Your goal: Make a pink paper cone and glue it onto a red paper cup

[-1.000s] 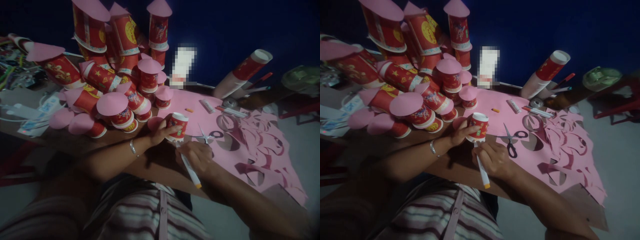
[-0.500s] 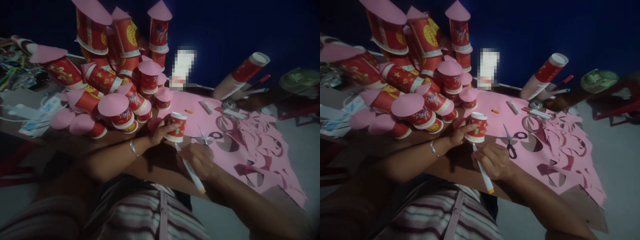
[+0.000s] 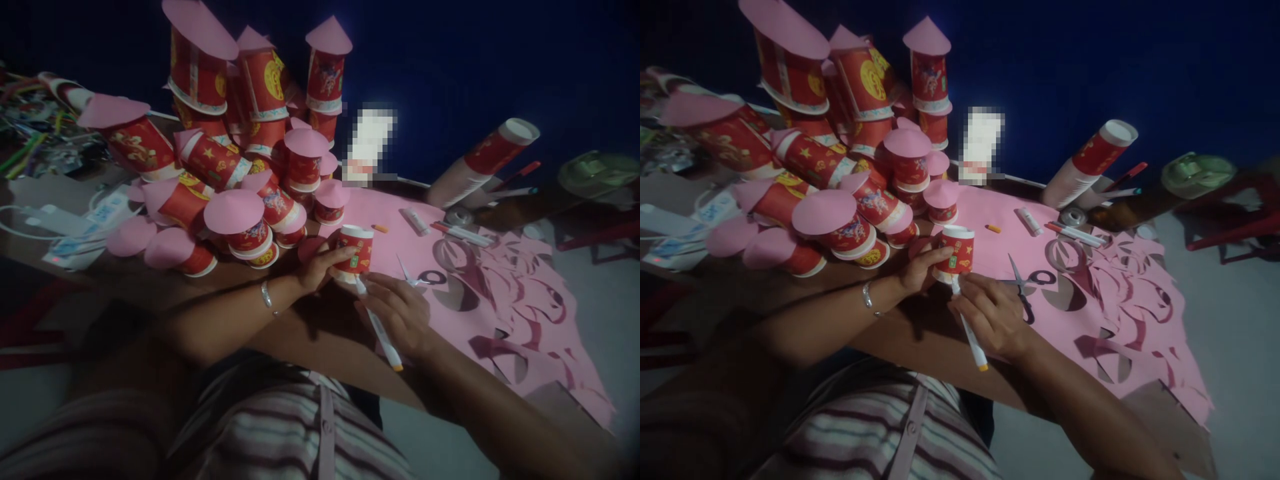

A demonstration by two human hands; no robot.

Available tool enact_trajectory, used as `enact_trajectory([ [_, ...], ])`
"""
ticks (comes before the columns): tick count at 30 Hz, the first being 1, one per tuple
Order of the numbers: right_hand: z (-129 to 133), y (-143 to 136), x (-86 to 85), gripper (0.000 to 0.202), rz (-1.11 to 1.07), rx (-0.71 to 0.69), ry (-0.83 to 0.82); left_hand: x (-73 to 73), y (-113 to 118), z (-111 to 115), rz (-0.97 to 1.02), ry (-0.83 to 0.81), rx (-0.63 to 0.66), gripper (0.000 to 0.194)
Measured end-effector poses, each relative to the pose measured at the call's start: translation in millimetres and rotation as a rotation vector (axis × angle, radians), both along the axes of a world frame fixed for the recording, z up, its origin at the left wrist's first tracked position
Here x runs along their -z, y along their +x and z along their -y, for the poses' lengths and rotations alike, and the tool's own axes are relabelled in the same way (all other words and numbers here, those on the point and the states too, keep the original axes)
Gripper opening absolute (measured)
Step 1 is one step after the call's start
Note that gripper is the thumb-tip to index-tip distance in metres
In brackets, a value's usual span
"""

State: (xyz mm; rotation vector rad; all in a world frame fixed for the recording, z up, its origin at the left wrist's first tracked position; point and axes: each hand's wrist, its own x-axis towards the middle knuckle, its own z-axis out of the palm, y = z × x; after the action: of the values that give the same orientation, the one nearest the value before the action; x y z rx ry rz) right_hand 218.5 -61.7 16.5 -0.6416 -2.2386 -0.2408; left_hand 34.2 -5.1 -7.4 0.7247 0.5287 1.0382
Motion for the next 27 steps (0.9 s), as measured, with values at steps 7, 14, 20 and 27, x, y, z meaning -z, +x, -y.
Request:
enact_trajectory([
  [7,-0.5,-3.4,-6.3,0.020,0.060,-0.077,0.049,-6.7,-0.1,1.5,-0.052,0.002,0.016,0.044],
  [14,-0.3,-7.8,-4.7,0.016,-0.069,-0.059,0.049,-15.5,-0.6,3.2,-0.126,-0.054,0.006,0.044],
  [20,2.0,-11.3,-7.3,0.016,-0.097,-0.005,0.026,-15.8,-1.6,2.0,-0.116,-0.058,0.033,0.050],
  [27,2.9,-10.6,-2.0,0.018,-0.101,0.021,0.005,-5.2,-0.6,0.4,-0.106,-0.023,0.023,0.046],
])
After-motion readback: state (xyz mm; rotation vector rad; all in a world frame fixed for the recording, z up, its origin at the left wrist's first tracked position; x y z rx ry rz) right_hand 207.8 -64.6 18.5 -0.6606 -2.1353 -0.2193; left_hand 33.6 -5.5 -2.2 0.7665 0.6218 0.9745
